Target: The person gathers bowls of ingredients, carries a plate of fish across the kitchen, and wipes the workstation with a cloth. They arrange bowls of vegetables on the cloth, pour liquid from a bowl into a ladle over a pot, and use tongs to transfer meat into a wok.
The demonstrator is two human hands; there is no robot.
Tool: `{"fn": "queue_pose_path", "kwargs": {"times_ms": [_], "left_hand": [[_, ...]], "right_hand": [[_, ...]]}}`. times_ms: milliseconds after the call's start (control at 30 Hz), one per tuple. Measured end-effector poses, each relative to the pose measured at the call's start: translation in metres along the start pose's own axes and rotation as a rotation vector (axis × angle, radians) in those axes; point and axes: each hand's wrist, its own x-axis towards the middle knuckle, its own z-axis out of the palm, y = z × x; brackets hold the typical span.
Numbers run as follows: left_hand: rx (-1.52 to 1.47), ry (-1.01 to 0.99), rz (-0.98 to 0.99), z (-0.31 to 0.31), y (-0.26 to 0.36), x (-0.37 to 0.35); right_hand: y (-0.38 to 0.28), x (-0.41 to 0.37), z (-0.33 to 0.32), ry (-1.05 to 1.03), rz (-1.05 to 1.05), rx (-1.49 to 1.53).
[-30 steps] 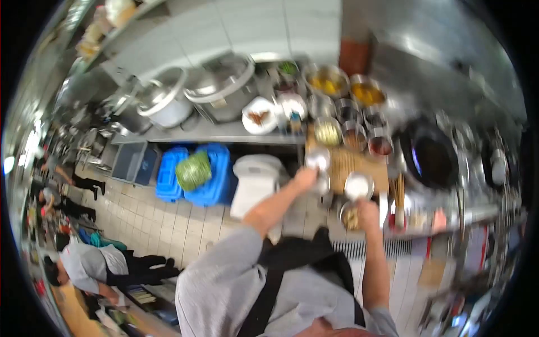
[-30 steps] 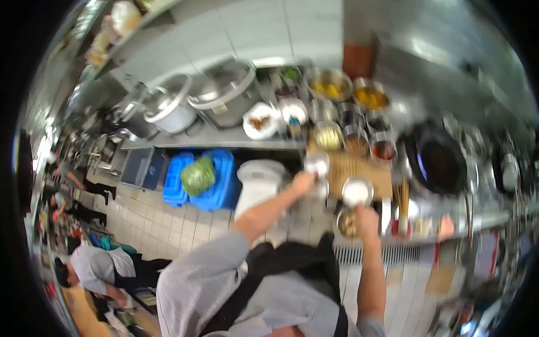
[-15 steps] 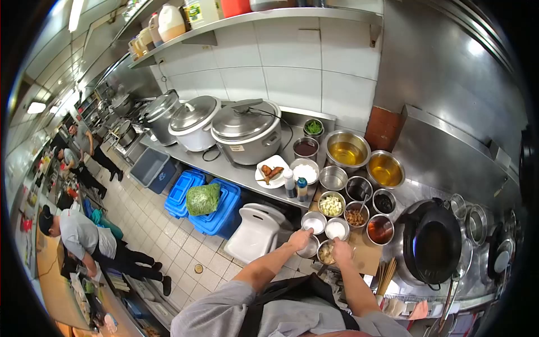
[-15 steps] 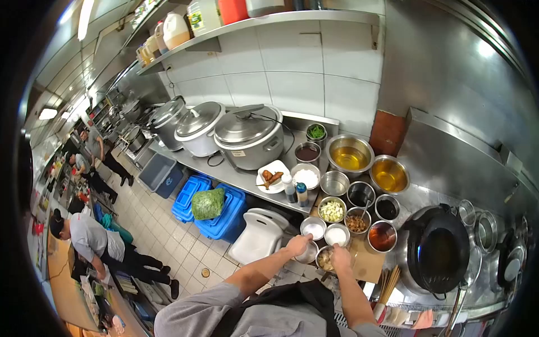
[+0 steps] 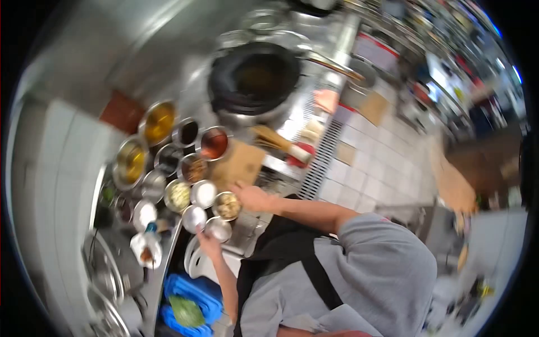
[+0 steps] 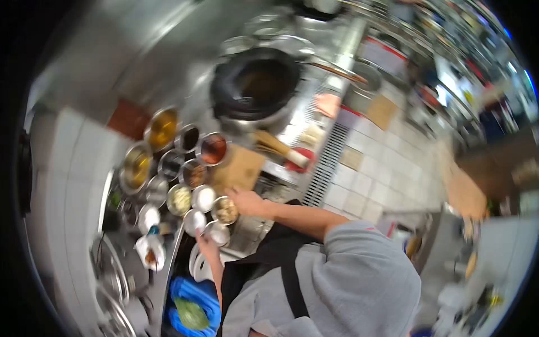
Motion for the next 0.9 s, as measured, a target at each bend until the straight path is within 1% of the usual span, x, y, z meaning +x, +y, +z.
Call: {"fn": "queue_pose_path", "kwargs": {"times_ms": [33,67,133,167,200,233,267,333,400,433,467,500,533,567,600,667,733,800,833,900], "left_hand": [[-0.113,-0.025,-0.021,-0.014,0.006,-0.010],[-0.222,-0.031,-0.055,-0.023,0.002,-0.017],[-0.715,0.083,-0.356,-0.021,-0.011,-0.043],[-0.837,-0.029,-0.556,-0.018,-0.036,-0.049],[-0.946,-0.141,-0.763,-0.009,-0.072,-0.051],[-1.044,-0.255,-0.971,0.000,-0.093,-0.052],[-1.020,-0.382,-1.004,0.005,-0.090,-0.057],[-0.958,-0.634,-1.070,0.014,-0.083,-0.076],[-0.797,-0.871,-0.934,0.036,-0.089,-0.085],[-0.785,-0.966,-0.806,0.048,-0.087,-0.086],[-0.750,-1.056,-0.688,0.052,-0.077,-0.088],[-0.715,-1.069,-0.666,0.038,-0.035,-0.095],[-0.614,-1.136,-0.574,0.043,-0.020,-0.093],[-0.602,-1.138,-0.548,0.045,-0.006,-0.094],[-0.606,-1.138,-0.518,0.047,0.006,-0.096],[-0.624,-1.135,-0.506,0.050,0.019,-0.096],[-0.648,-1.130,-0.506,0.058,0.022,-0.092],[-0.656,-1.132,-0.532,0.064,0.018,-0.091],[-0.612,-1.129,-0.528,0.071,0.010,-0.088],[-0.523,-1.128,-0.511,0.083,0.001,-0.085]], "right_hand": [[-0.003,-0.015,-0.009,-0.012,0.105,0.054],[0.002,-0.034,-0.010,0.042,0.161,0.079],[0.007,-0.080,-0.008,0.150,0.243,0.127],[0.017,-0.103,0.001,0.166,0.328,0.151],[0.029,-0.127,0.015,0.207,0.375,0.122],[0.044,-0.155,0.032,0.250,0.417,0.092],[0.052,-0.182,0.039,0.289,0.462,0.060],[0.036,-0.239,0.028,0.266,0.745,0.147],[0.063,-0.310,0.064,0.406,0.804,0.074],[0.070,-0.344,0.063,0.163,0.916,-0.006],[0.119,-0.401,0.120,0.272,0.953,-0.074],[0.093,-0.434,0.113,0.293,1.188,0.071],[0.119,-0.494,0.158,0.391,1.175,-0.029],[0.106,-0.533,0.157,0.178,1.301,0.043],[0.095,-0.569,0.173,0.203,1.585,0.310],[0.056,-0.627,0.191,0.182,1.783,0.461],[0.017,-0.654,0.203,0.224,1.888,0.545],[-0.004,-0.659,0.214,0.268,1.877,0.652],[-0.012,-0.662,0.219,0.291,1.870,0.707],[-0.007,-0.663,0.236,0.298,1.726,0.731]]}}
